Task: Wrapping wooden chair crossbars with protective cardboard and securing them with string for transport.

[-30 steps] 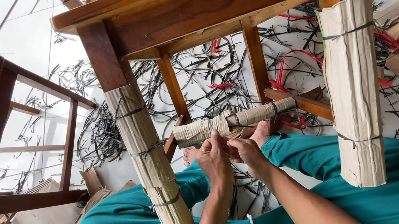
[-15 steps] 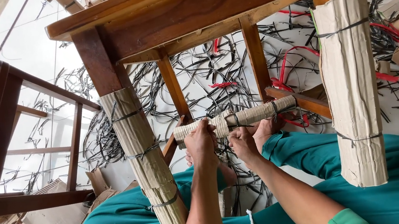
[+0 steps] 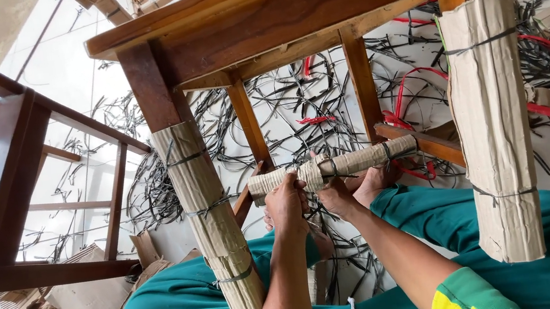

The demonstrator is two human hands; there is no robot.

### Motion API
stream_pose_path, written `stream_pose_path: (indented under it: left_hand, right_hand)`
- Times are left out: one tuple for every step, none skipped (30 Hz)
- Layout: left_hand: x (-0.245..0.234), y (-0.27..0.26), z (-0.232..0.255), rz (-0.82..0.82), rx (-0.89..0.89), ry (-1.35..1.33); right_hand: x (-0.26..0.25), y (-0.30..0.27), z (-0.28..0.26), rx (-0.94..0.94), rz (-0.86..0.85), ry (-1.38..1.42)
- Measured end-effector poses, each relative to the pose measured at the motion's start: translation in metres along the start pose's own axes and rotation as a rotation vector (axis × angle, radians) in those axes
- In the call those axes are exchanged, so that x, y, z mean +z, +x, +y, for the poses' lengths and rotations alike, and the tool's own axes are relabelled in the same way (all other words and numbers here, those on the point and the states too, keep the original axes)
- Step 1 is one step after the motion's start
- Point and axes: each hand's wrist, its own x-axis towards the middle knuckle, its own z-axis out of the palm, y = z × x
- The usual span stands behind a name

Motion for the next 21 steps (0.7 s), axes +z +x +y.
stream_pose_path:
  left_hand:
    - [0.001,0.000,0.001,0.001,0.004,-0.003]
    - [0.001,0.000,0.001,-0.004,0.000,-0.015]
    - [0.002,0.000,0.000,-0.008,-0.004,-0.027]
    - [0.001,-0.001,0.001,-0.007,-0.004,-0.028]
    - [0.001,-0.002,0.003,-0.008,-0.013,-0.024]
    - [0.001,-0.003,0.003,-0.008,-0.025,-0.019]
    - [0.001,-0.002,0.002,-0.007,-0.026,-0.017]
    - [0.001,0.000,0.000,-0.010,-0.028,-0.024]
    - [0.002,0.001,-0.001,-0.013,-0.030,-0.031]
    - [0.002,0.003,-0.003,-0.016,-0.030,-0.031]
    - [0.002,0.004,-0.005,-0.015,-0.035,-0.038]
    - [0.002,0.006,-0.006,-0.014,-0.039,-0.045]
    - [0.002,0.004,-0.005,-0.017,-0.038,-0.047]
    - [0.002,0.002,-0.003,-0.015,-0.033,-0.039]
    - [0.001,0.001,-0.001,-0.013,-0.029,-0.031]
    - [0.001,0.000,-0.001,-0.011,-0.025,-0.032]
    - [0.000,-0.001,0.000,-0.010,-0.033,-0.038]
    - [0.000,-0.002,0.000,-0.011,-0.041,-0.044]
    - [-0.001,0.000,-0.001,-0.011,-0.037,-0.044]
    - [-0.001,0.001,-0.002,-0.005,-0.034,-0.044]
    - [-0.001,0.002,-0.004,0.001,-0.031,-0.043]
  right_hand:
    - [-0.006,-0.004,-0.031,-0.005,-0.001,0.000]
    - [-0.012,-0.011,-0.060,-0.092,-0.027,0.101]
    - [-0.018,-0.017,-0.089,-0.180,-0.053,0.203]
    - [-0.030,-0.035,-0.121,-0.181,-0.054,0.203]
    - [-0.041,-0.054,-0.152,-0.127,-0.060,0.227]
    - [-0.053,-0.073,-0.183,-0.072,-0.066,0.252]
    - [-0.043,-0.066,-0.165,-0.069,-0.066,0.253]
    - [-0.034,-0.060,-0.148,-0.003,-0.036,0.309]
    - [-0.025,-0.053,-0.131,0.062,-0.005,0.366]
    - [-0.031,-0.055,-0.137,0.062,-0.003,0.366]
    - [-0.036,-0.058,-0.143,0.046,-0.037,0.417]
    - [-0.042,-0.060,-0.150,0.030,-0.072,0.468]
    - [-0.046,-0.062,-0.158,0.027,-0.071,0.467]
    - [-0.049,-0.063,-0.168,0.003,-0.093,0.459]
    - [-0.052,-0.064,-0.177,-0.022,-0.116,0.452]
    - [-0.042,-0.052,-0.154,-0.024,-0.119,0.453]
    - [-0.031,-0.040,-0.132,-0.098,-0.174,0.451]
    - [-0.021,-0.027,-0.110,-0.172,-0.228,0.448]
    - [-0.006,-0.014,-0.076,-0.176,-0.229,0.449]
    - [0.008,-0.002,-0.041,-0.094,-0.216,0.467]
    - [0.022,0.012,-0.006,-0.012,-0.202,0.484]
